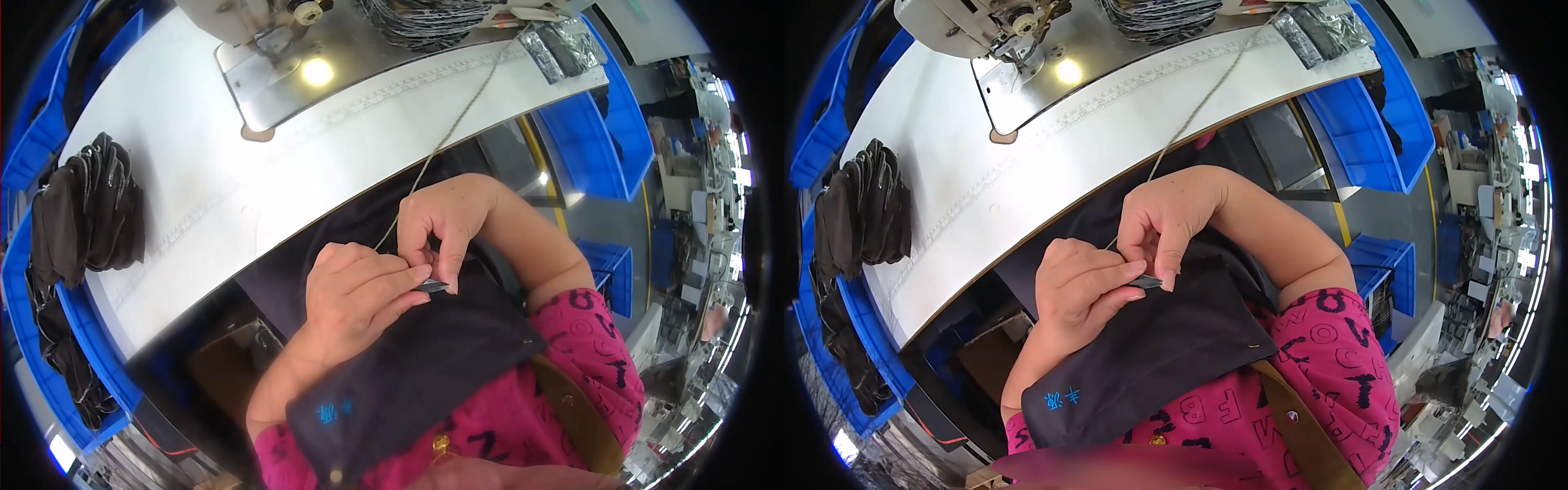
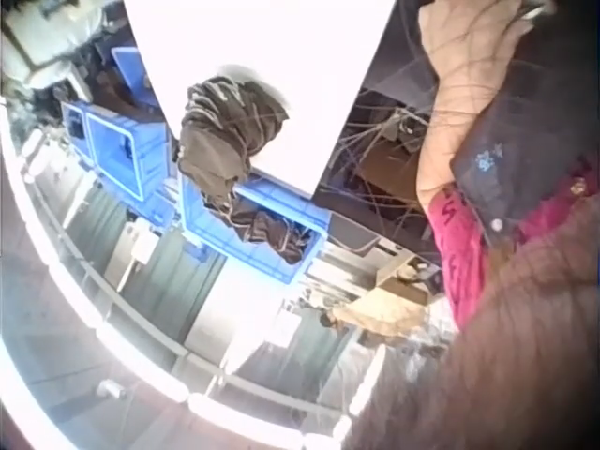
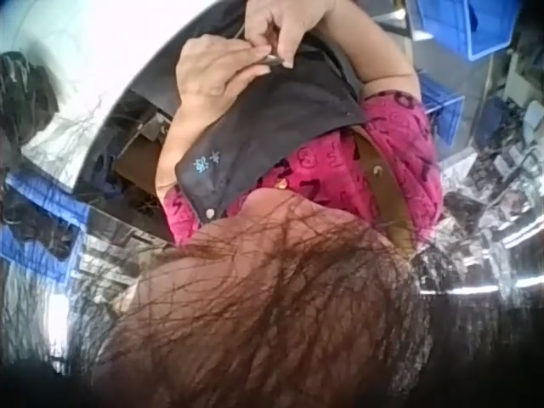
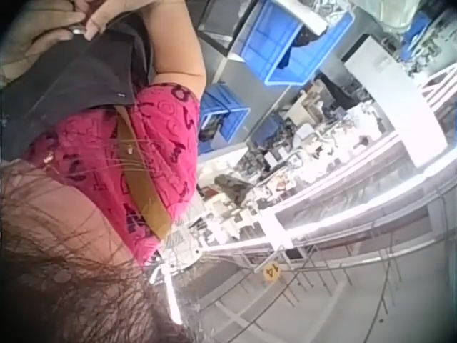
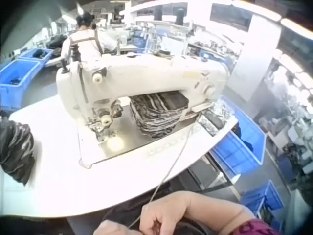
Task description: Sewing dark leather or fabric components at an industrial sewing machine.
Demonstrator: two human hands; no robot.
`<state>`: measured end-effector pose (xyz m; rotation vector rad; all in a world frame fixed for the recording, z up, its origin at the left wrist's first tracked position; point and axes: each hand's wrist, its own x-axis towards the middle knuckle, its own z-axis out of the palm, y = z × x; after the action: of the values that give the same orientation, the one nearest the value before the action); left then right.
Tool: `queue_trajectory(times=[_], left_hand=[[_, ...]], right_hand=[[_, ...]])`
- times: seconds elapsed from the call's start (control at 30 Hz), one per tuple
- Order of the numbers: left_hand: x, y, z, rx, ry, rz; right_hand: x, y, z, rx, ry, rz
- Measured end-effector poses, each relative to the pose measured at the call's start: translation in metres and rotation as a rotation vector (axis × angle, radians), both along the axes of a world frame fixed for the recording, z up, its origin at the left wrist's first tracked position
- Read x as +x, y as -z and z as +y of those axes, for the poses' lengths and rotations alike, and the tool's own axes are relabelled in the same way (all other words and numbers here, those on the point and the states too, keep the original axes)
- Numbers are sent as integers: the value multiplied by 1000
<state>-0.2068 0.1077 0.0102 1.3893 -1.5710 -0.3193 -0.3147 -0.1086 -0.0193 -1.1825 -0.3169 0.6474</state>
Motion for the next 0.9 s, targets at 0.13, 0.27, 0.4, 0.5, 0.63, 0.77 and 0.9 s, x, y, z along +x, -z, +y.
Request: queue_trajectory(times=[0.13,0.27,0.4,0.5,0.63,0.77,0.9], left_hand=[[1,0,0,-6,-3,1],[1,0,1,-15,-18,-16],[1,-1,1,-21,-30,-33],[0,-2,1,-26,-34,-46],[0,-3,2,-30,-46,-47],[1,-4,1,-45,-46,-65],[1,-2,2,-48,-49,-38]], right_hand=[[2,-1,0,7,0,-1],[3,0,0,15,-8,-5],[4,1,0,-4,-4,-50],[5,1,0,-2,-16,-54],[7,2,1,20,-15,-62],[6,10,1,20,-30,-78],[7,15,3,50,-31,-83]])
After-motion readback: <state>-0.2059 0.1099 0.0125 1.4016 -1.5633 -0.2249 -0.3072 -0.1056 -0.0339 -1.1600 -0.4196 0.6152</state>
